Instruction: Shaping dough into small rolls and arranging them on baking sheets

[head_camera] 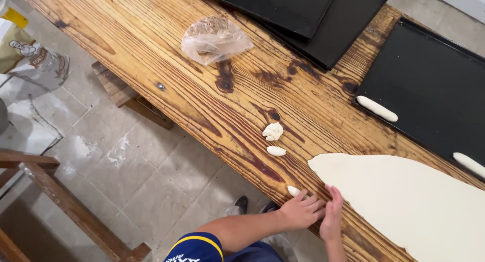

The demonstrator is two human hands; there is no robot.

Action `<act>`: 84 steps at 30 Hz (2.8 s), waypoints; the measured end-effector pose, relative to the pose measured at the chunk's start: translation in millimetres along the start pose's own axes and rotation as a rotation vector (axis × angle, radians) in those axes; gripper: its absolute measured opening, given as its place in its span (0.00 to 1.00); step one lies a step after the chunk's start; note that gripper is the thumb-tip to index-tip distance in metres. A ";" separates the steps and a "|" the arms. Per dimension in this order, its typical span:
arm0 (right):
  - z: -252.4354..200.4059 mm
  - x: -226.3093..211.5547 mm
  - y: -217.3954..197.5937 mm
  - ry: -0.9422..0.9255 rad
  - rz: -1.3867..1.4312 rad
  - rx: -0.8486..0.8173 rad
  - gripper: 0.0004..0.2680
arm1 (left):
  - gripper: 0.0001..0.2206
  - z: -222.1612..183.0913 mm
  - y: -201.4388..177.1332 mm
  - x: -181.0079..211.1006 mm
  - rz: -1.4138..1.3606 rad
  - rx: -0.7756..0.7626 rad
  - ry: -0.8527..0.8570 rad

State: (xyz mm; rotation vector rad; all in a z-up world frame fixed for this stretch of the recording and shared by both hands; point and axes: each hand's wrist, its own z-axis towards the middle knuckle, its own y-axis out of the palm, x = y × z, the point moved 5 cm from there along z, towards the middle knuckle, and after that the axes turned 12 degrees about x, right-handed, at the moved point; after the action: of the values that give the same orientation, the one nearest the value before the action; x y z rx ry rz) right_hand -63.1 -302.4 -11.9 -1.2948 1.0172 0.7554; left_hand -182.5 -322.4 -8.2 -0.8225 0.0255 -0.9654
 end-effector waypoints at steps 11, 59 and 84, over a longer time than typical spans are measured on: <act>-20.7 64.4 -5.5 0.201 0.292 0.186 0.26 | 0.08 6.6 -38.7 10.3 -0.059 0.030 0.003; -9.5 84.7 7.8 -0.176 0.328 0.465 0.26 | 0.30 -22.9 18.4 3.2 -0.132 -0.207 -0.107; 47.9 215.0 -3.2 0.036 0.422 0.406 0.20 | 0.32 -51.2 64.4 -19.2 0.091 -0.385 0.027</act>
State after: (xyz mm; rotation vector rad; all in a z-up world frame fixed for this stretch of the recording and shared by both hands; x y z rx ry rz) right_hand 33.0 -275.5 -208.3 -0.7541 1.4144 0.7890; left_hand -166.5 -320.2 -91.0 -1.1514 0.2768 -0.8980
